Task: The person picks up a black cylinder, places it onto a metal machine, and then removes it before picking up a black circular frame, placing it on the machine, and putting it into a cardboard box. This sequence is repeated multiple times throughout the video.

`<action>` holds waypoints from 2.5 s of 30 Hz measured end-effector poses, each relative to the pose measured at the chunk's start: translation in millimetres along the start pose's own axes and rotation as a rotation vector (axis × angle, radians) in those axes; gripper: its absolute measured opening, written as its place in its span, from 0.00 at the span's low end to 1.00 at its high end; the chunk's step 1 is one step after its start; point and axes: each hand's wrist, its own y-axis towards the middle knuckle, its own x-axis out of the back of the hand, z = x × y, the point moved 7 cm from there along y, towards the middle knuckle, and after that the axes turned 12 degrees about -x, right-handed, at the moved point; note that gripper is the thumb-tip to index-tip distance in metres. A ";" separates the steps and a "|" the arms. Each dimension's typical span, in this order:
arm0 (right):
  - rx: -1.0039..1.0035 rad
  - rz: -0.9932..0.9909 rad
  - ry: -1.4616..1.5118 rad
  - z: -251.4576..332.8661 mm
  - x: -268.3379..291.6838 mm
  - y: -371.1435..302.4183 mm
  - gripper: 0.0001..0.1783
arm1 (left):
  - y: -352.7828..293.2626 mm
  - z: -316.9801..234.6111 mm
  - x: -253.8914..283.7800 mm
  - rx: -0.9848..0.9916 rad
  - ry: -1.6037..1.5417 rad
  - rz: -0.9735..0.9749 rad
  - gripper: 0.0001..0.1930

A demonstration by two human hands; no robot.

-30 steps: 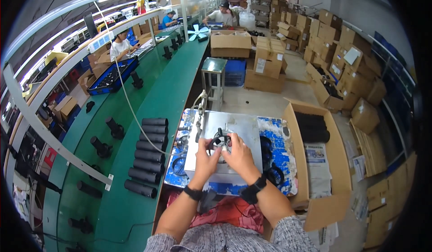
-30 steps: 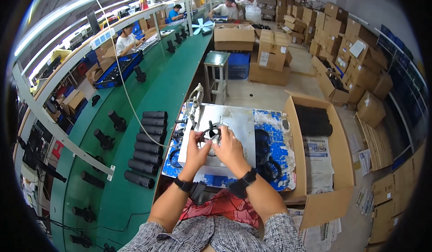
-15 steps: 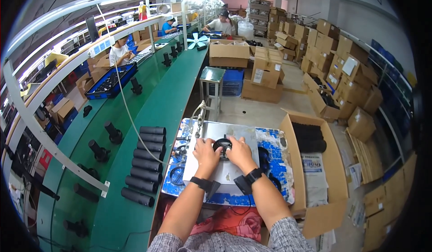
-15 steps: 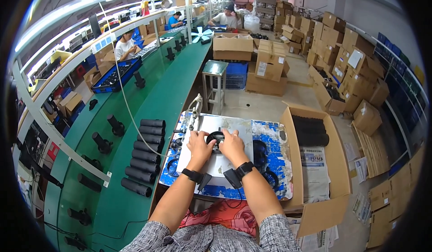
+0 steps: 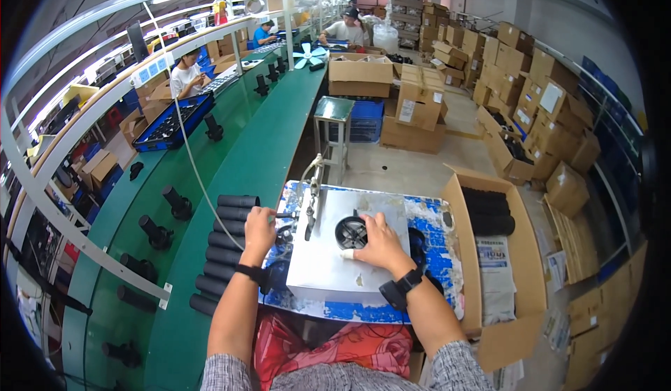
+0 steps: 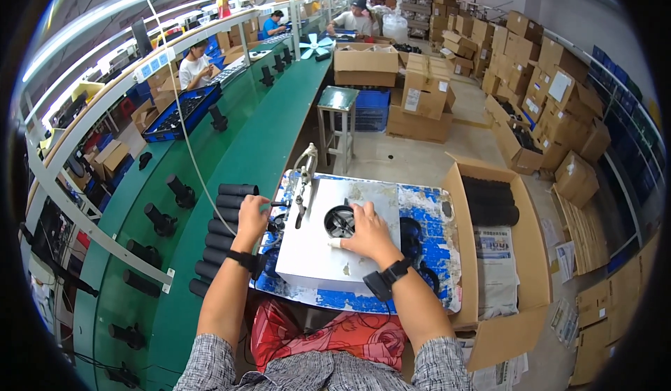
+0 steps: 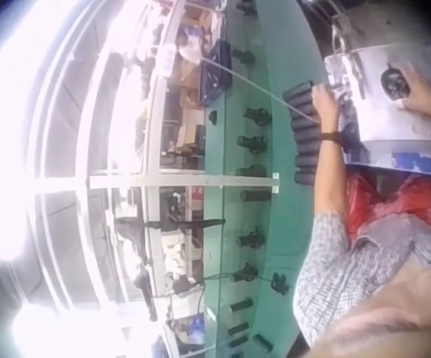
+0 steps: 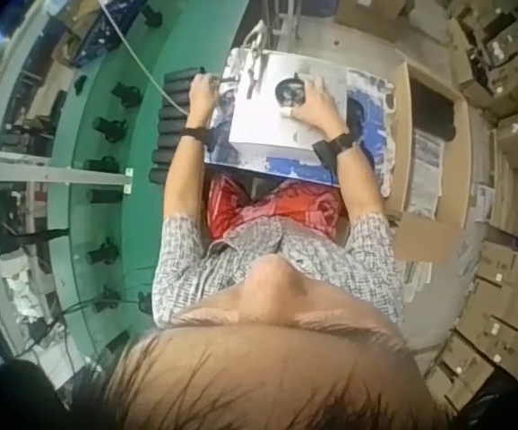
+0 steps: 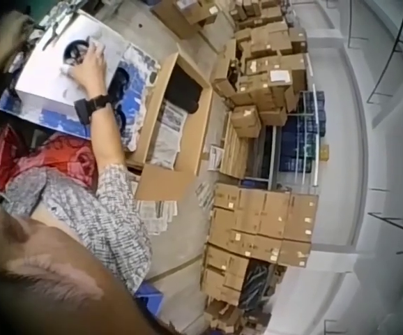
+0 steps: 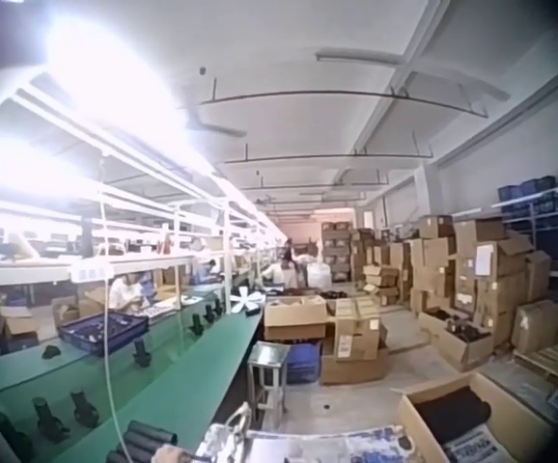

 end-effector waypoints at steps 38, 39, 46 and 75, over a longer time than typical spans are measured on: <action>-0.192 -0.003 -0.302 12.3 -2.2 44.5 0.21 | -16.6 -189.5 -36.7 -0.613 -0.377 0.342 0.13; -0.194 0.003 -0.304 9.4 -3.0 44.8 0.21 | -16.7 -190.2 -36.3 -0.603 -0.373 0.339 0.12; -0.099 -0.020 -0.292 3.5 -5.6 52.7 0.18 | -15.3 -185.2 -38.4 -0.526 -0.423 0.306 0.09; -0.090 -0.084 0.757 -45.2 -1.1 -104.6 0.11 | -135.9 296.8 280.3 0.875 1.136 0.672 0.19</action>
